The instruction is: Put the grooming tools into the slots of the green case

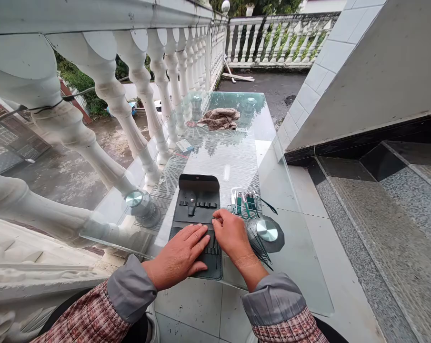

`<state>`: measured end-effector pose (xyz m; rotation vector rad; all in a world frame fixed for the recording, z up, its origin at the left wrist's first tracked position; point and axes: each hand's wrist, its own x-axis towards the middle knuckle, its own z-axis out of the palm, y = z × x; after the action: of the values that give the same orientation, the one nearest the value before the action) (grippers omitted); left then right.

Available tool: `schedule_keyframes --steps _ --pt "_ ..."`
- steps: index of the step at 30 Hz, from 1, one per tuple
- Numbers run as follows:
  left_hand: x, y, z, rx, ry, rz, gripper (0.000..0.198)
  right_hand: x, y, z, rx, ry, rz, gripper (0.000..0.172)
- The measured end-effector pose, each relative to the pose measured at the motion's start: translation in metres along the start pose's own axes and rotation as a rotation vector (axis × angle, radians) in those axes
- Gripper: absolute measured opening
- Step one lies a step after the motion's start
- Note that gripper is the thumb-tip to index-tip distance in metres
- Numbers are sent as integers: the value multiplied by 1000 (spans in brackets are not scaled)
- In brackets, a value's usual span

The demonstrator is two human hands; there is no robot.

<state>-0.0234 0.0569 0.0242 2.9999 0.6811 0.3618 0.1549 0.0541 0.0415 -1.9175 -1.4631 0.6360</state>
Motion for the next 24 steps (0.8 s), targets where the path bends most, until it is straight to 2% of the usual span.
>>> schedule_keyframes --steps 7,17,24 --pt "0 0 0 -15 -12 0 62 5 4 4 35 -30 66 12" --pt "0 0 -2 -1 -13 7 61 3 1 -1 -42 22 58 10" --pt "0 -1 -2 -22 -5 30 63 1 -2 3 124 -77 81 11"
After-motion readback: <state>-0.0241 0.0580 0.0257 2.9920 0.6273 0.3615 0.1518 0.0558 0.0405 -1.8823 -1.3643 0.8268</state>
